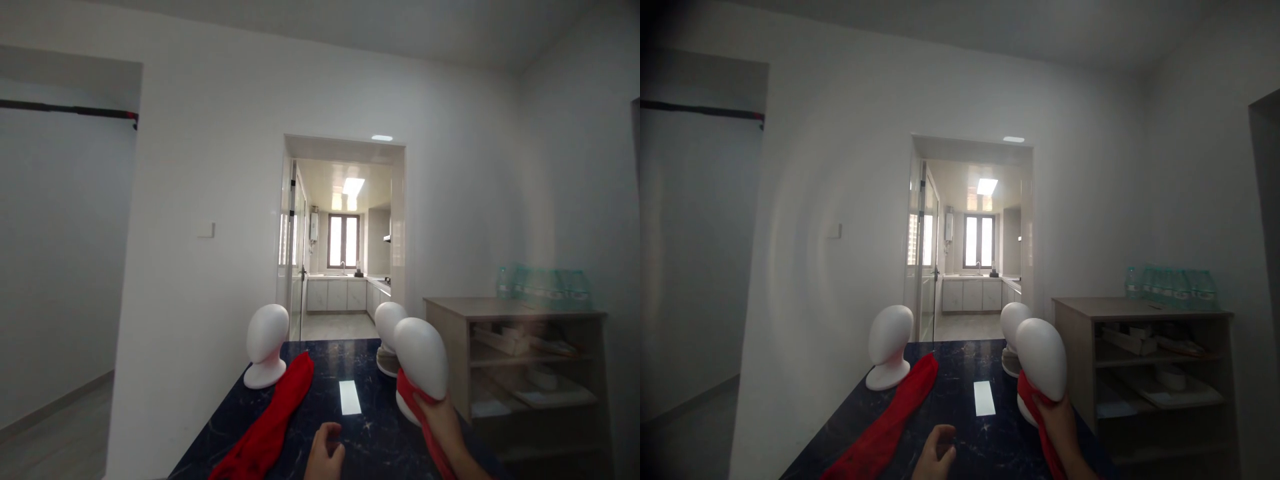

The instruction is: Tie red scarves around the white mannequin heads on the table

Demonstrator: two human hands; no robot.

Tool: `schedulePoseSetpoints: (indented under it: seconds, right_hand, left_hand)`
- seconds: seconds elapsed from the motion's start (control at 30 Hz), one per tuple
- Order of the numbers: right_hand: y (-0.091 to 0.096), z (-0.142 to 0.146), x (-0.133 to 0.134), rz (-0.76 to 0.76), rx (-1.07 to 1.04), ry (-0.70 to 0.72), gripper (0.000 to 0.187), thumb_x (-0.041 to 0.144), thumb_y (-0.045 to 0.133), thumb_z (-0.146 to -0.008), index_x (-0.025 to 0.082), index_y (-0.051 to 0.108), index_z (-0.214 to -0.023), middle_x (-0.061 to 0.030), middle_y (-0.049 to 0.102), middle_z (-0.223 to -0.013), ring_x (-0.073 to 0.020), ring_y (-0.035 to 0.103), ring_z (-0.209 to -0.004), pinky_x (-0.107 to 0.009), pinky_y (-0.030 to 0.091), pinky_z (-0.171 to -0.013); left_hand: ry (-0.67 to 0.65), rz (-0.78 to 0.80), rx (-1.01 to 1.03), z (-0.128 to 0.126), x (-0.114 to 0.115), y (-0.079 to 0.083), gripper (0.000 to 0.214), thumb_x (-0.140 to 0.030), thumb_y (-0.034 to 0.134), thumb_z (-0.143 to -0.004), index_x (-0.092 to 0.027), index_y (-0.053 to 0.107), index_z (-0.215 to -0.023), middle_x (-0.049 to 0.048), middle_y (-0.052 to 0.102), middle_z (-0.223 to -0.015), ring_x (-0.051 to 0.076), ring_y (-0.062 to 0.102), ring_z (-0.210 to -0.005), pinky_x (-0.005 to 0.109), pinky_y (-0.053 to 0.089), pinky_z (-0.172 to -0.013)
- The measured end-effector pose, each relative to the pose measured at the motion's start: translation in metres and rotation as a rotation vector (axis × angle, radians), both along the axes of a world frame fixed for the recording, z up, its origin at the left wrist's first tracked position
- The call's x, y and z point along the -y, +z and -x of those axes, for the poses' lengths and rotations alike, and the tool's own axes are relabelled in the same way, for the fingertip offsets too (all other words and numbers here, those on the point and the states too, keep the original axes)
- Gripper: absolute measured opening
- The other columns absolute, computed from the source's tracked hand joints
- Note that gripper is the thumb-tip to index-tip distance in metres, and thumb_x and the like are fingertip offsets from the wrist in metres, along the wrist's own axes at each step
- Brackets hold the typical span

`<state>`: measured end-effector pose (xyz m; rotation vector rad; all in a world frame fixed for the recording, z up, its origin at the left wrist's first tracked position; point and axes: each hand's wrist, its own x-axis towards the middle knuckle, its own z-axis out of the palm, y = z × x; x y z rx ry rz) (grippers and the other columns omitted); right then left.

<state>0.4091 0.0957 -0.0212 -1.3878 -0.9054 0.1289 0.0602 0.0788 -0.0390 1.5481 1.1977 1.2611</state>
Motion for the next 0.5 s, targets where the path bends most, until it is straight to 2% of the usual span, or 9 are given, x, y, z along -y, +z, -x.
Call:
schedulePoseSetpoints:
  seconds: [0.17,0.3,0.4,0.5]
  right_hand:
    - [-0.003,0.0,0.004,0.064,-0.003,-0.009,0.097,0.076,0.081,-0.051,0.014,0.066,-0.124,-0.0262,0.076,-0.121,-0.0504,0.068,-0.119,-0.055,0.052,-0.102]
    - [-0.006,-0.011,-0.001,0.129,0.053,0.012,0.104,0.078,0.08,-0.051,0.008,0.065,-0.127,-0.0321,0.074,-0.122,-0.0539,0.068,-0.117,-0.059,0.051,-0.101]
    - [-0.011,-0.017,-0.004,0.174,0.098,0.035,0.104,0.077,0.076,-0.055,0.006,0.062,-0.13,-0.0309,0.073,-0.125,-0.0507,0.068,-0.12,-0.056,0.052,-0.103]
    - [-0.012,-0.025,0.005,0.231,0.154,0.024,0.108,0.076,0.075,-0.054,0.006,0.058,-0.135,-0.0289,0.075,-0.121,-0.048,0.072,-0.113,-0.054,0.055,-0.098]
  left_hand:
    - [-0.039,0.057,-0.015,-0.001,0.0,-0.002,0.034,-0.02,0.059,-0.074,-0.02,0.065,-0.108,0.0109,0.075,-0.118,0.027,0.069,-0.119,0.032,0.049,-0.105]
    - [-0.041,0.044,-0.02,-0.008,0.011,0.005,0.034,-0.016,0.057,-0.076,-0.019,0.064,-0.109,0.0106,0.073,-0.118,0.024,0.07,-0.106,0.03,0.05,-0.098]
    - [-0.005,-0.004,-0.083,-0.01,0.018,0.011,0.036,-0.01,0.055,-0.074,-0.018,0.064,-0.108,0.0095,0.07,-0.115,0.021,0.069,-0.102,0.027,0.048,-0.095]
    - [0.022,-0.026,-0.137,-0.007,0.021,0.014,0.038,-0.007,0.055,-0.073,-0.017,0.064,-0.109,0.0093,0.069,-0.115,0.02,0.067,-0.103,0.027,0.048,-0.096]
